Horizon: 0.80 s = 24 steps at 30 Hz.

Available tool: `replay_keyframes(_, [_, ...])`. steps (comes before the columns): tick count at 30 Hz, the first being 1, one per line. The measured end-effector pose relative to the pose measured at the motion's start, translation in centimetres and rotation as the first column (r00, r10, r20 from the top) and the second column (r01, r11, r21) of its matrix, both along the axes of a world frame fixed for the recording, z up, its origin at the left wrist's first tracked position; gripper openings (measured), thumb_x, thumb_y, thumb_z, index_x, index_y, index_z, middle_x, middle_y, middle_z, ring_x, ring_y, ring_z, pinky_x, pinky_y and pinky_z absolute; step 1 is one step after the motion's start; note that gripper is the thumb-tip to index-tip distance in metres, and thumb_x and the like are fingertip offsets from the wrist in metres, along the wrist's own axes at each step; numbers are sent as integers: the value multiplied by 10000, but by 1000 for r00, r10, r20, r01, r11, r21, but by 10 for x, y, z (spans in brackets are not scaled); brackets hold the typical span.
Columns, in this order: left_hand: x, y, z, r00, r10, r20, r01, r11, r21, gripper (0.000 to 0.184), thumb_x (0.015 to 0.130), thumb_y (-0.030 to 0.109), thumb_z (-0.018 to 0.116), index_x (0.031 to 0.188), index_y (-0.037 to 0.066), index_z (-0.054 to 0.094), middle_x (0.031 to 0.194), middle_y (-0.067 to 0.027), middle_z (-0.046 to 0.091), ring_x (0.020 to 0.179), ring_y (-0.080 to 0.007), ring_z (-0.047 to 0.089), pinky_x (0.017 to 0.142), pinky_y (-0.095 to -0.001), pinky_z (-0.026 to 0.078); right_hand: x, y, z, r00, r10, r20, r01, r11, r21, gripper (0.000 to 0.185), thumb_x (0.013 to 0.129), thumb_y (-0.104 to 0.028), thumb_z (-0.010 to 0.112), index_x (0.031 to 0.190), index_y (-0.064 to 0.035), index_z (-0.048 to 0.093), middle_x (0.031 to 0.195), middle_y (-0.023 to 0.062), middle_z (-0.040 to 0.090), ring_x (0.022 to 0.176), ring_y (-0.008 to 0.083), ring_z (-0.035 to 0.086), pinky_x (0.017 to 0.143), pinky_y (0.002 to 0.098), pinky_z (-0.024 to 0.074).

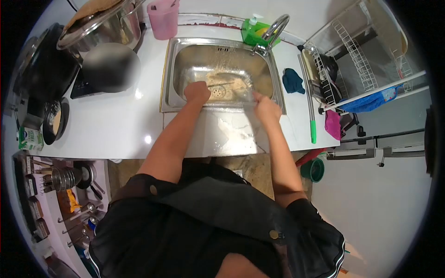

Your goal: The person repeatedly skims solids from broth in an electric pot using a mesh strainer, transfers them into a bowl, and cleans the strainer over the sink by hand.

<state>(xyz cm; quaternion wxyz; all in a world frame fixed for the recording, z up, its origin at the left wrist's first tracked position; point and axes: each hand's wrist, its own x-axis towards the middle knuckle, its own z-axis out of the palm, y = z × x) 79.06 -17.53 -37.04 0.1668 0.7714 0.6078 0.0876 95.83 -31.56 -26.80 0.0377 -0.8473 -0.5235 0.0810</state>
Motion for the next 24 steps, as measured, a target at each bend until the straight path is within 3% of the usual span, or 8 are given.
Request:
replay_keyframes(5, [-3,-8,0,1000,-1,-8,0,999,-41,212,676,196,531,819,102,656,852,-119,634,820,-289,605,654,-383,478,-11,-6,39,995,-103,-10,102,968,230,433,750,-110,445,1149,-251,540,858,158,624,859,321,592,747,403,447])
replay_keyframes(12, [-1,1,7,1000,8,28,-9,1000,24,214,700,189,517,852,109,644,871,-114,629,826,-290,601,681,-399,470,20,3,-40,999,38,29,-40,997,73,404,819,-146,416,1187,-292,495,917,123,623,831,315,599,729,400,454])
replay_keyframes(15, [-6,-14,6,995,54,81,-56,998,24,215,735,195,502,889,108,625,871,-118,626,825,-301,597,677,-412,463,44,-1,-48,963,202,-180,-106,894,435,390,859,-154,390,1217,-295,458,782,74,621,639,232,592,552,338,459])
replay_keyframes(16, [-6,-14,10,986,88,141,-98,993,59,206,754,201,495,888,101,615,851,-126,627,813,-302,599,653,-416,462,46,-6,-38,532,60,-845,229,950,212,407,854,-146,406,1230,-299,439,684,50,554,564,190,527,464,298,399])
replay_keyframes(17, [-5,-14,11,984,100,150,-110,992,66,206,754,201,495,888,101,615,851,-126,627,813,-302,599,653,-416,462,48,-9,-29,-239,-117,-964,290,939,-186,428,848,-137,423,1242,-303,419,587,26,488,489,147,462,377,259,339])
replay_keyframes(18, [-5,-13,8,970,165,177,-176,983,45,212,766,203,486,909,99,603,862,-124,625,810,-307,598,654,-421,459,43,-14,-29,-490,-135,-861,228,934,-276,398,878,-181,436,1245,-328,392,579,-46,330,484,62,288,362,186,223])
replay_keyframes(20, [-7,-11,12,948,245,204,-256,966,29,218,778,204,477,929,97,591,873,-123,623,807,-313,597,656,-427,455,38,-23,-47,-772,-121,-624,145,922,-358,374,871,-219,472,1223,-332,412,610,-39,336,472,65,270,372,187,229])
replay_keyframes(24, [-16,-4,19,922,294,253,-288,956,-61,222,811,223,433,904,93,586,921,-130,611,827,-316,590,698,-436,454,20,-34,-61,-860,-81,-504,64,963,-263,373,871,-188,473,1212,-331,425,644,-35,340,478,73,269,389,181,229])
